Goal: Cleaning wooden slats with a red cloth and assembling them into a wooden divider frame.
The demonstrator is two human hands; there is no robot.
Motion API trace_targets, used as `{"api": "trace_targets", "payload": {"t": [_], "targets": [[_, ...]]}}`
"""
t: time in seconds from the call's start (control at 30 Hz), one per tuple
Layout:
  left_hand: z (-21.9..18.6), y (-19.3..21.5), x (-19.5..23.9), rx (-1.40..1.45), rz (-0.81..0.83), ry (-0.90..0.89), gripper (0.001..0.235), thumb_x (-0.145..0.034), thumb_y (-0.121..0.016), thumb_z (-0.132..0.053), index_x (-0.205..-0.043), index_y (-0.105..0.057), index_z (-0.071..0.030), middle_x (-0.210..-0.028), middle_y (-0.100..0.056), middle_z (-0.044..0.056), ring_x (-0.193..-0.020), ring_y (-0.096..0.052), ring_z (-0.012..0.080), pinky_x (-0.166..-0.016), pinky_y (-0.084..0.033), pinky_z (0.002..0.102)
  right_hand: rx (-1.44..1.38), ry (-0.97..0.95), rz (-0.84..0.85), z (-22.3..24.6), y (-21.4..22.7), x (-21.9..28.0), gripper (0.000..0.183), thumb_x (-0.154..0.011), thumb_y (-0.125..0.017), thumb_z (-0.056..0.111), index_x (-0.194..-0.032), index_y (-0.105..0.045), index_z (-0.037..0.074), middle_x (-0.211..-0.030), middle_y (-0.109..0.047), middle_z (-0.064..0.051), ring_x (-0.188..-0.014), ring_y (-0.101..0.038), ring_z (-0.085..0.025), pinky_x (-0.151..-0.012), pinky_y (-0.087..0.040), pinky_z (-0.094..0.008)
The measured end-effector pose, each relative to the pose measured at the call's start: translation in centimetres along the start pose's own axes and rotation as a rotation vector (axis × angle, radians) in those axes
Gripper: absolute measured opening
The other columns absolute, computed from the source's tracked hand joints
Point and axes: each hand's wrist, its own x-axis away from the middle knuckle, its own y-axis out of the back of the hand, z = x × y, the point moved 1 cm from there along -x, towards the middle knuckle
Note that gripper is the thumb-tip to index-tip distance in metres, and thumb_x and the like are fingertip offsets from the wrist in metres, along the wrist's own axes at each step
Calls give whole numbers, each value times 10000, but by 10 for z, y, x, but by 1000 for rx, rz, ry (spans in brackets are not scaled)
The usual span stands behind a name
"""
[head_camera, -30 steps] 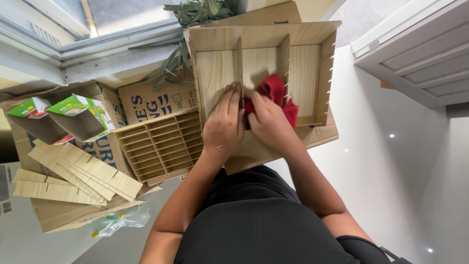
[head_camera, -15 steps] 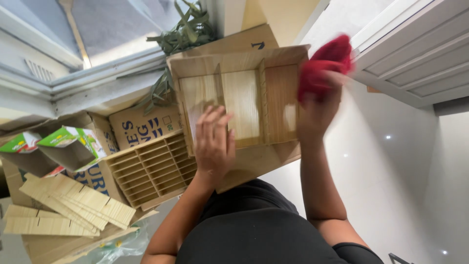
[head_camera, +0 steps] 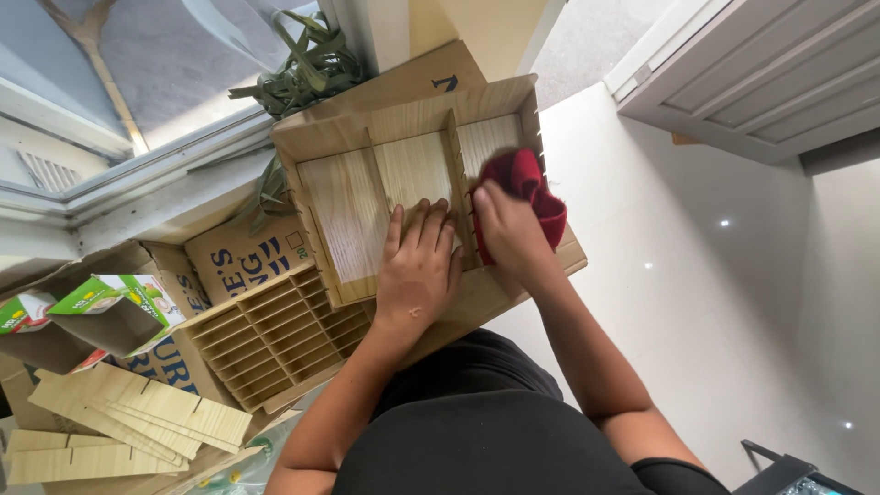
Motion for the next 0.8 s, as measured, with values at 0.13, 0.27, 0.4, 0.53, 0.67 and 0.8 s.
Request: {"api": "trace_targets", "payload": {"t": [0.13,0.27,0.4,0.53,0.67,0.8], "targets": [[-1,1,-2,-22,-3,-6,447,-963,-595,-294,-1335,-632,-49,-1426,-587,105,-1374,-508,256,-1267,-184,479,-97,313,-171,12,13,-33,310,-1042,-448,121,-1302,-558,-8,-1133,-648,-234,-1042,-664,-380,-918,-527,-446],[0,-1,-1,-49,-11,-4,451,-975,-590,-291,-1360,-636,-61,-1412,-595,94,-1365,-520,238,-1267,-183,470,488,561,-301,24,14,-33,398,-967,-541,71,-1349,-533,-39,-1222,-635,-185,-1097,-612,-365,-967,-524,-455],[1,-2,-2,2,-7,22,450,-957,-588,-289,-1341,-639,-60,-1420,-600,87,-1372,-524,232,-1270,-184,448,719,434,-453,28,0,1,489,-919,-574,191,-1325,-536,-78,-1123,-636,-223,-984,-620,-366,-873,-532,-444],[2,-2,-2,-12,35,32,434,-957,-588,-305,-1308,-649,-57,-1417,-603,94,-1369,-526,238,-1268,-185,440,583,-49,-104,34,4,25,394,-1064,-509,273,-1235,-575,-77,-1073,-631,-227,-945,-647,-353,-779,-563,-423],[3,-5,1,-45,8,-6,438,-979,-591,-326,-1318,-647,-55,-1424,-606,94,-1373,-528,233,-1271,-178,444,427,199,-248,6,-2,21,367,-1114,-492,267,-1282,-571,-50,-1224,-606,-256,-1128,-612,-402,-970,-528,-459],[1,-7,0,-81,1,-24,482,-952,-587,-334,-1337,-643,-50,-1421,-607,90,-1370,-530,224,-1270,-177,451,279,207,-150,22,-7,-22,550,-1085,-475,263,-1531,-448,-58,-1232,-581,-281,-1111,-584,-428,-962,-506,-495]]}}
